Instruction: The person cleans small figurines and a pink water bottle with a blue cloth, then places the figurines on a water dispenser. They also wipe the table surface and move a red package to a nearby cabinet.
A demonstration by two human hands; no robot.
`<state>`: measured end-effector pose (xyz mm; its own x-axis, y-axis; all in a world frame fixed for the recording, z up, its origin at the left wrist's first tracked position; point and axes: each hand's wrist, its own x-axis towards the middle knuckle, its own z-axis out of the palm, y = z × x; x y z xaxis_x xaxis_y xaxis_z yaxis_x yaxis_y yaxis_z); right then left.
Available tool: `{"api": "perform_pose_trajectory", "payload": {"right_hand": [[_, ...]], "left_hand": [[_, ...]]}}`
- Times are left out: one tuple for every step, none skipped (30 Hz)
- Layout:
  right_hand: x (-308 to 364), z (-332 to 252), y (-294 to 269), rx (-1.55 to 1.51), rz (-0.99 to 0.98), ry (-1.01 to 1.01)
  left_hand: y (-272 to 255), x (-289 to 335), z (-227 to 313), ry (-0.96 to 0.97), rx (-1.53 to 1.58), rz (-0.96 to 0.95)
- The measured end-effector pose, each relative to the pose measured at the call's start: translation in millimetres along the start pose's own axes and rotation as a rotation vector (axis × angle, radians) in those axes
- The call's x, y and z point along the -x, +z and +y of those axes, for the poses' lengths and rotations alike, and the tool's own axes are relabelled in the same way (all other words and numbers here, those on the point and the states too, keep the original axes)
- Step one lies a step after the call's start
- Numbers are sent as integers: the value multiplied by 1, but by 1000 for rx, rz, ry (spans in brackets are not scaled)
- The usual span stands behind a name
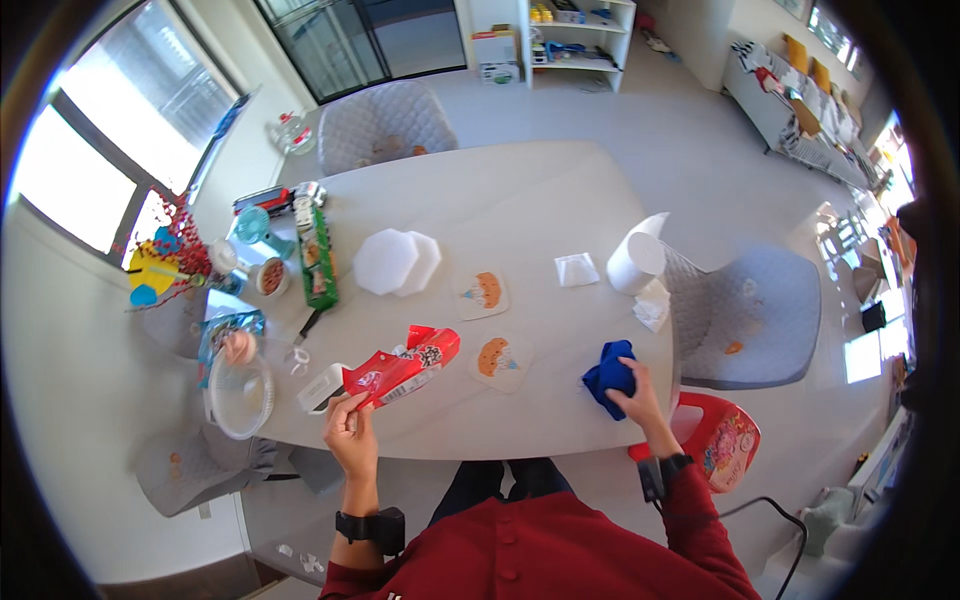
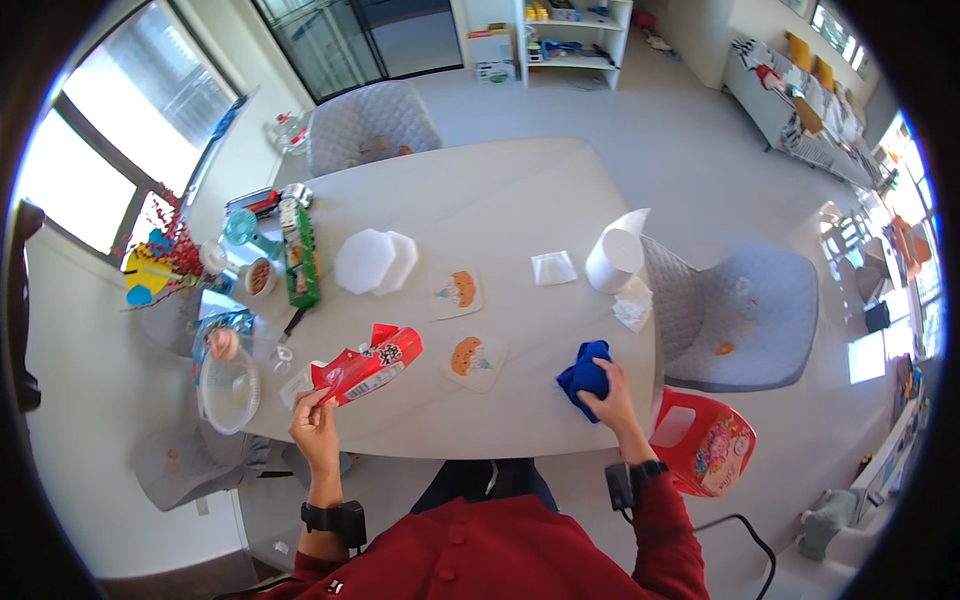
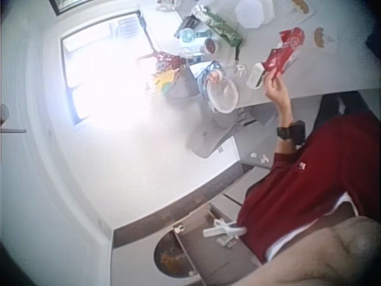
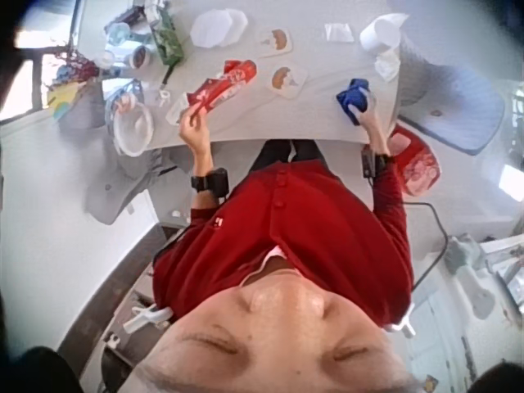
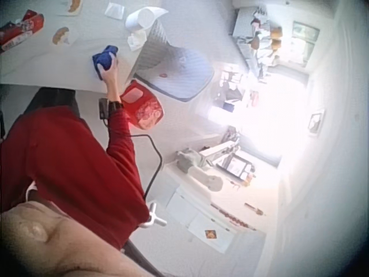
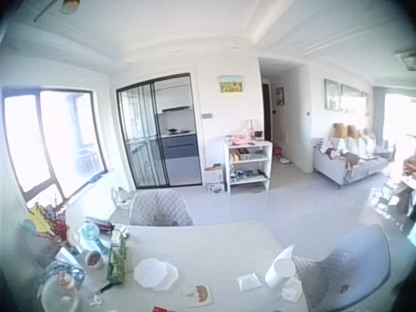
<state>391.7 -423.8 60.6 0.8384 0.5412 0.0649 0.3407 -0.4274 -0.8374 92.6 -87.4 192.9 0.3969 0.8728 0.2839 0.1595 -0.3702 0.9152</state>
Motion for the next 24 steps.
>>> {"api": "perform_pose_trajectory", "payload": {"right_hand": [[-3,-6,26,272,-91,66],[6,-16,49,618,-49,137],[-4,-22,64,592,-80,120],[-16,-30,81,559,-101,82],[-30,-38,92,412,-110,9],[-46,-47,101,272,-143,-79],[-60,-57,113,204,-79,-196],[-71,-69,129,170,-40,-242],[-79,-80,145,227,-60,-271],[-83,-90,161,264,0,-335],[-78,-98,174,382,-123,-340],[-74,-103,186,595,-244,-454],[-72,-105,190,676,-394,-554],[-73,-106,196,669,-570,-714],[-82,-105,198,712,-530,-688],[-86,-103,199,713,-570,-670],[-88,-103,201,771,-626,-604],[-95,-102,199,708,-415,-447],[-91,-104,200,641,-365,-396],[-93,-105,201,626,-194,-377],[-87,-106,200,642,-332,-420],[-84,-108,201,594,-444,-528],[-85,-108,199,618,-591,-726],[-80,-108,199,583,-687,-769]], "left_hand": [[-4,3,2,-10,2,17],[-8,7,4,-20,8,34],[-11,11,5,-28,16,53],[-15,14,7,-34,22,72],[-19,19,9,-41,27,89],[-23,22,10,-50,31,105],[-27,25,11,-57,42,119],[-30,27,12,-47,-9,131],[-33,29,12,-50,-33,140],[-36,31,11,-55,-56,147],[-37,33,10,-54,-63,150],[-37,33,8,-52,-67,151],[-37,33,5,-45,-68,150],[-38,31,1,-63,-61,159],[-39,32,-2,-85,-52,171],[-40,34,-4,-119,-14,176],[-43,35,-7,-117,-70,176],[-46,36,-9,-124,-97,171],[-48,39,-10,-142,-101,174],[-50,41,-12,-138,-120,180],[-52,44,-13,-141,-117,188],[-54,46,-14,-146,-87,197],[-55,47,-15,-160,-119,194],[-56,49,-15,-181,-124,193]]}}
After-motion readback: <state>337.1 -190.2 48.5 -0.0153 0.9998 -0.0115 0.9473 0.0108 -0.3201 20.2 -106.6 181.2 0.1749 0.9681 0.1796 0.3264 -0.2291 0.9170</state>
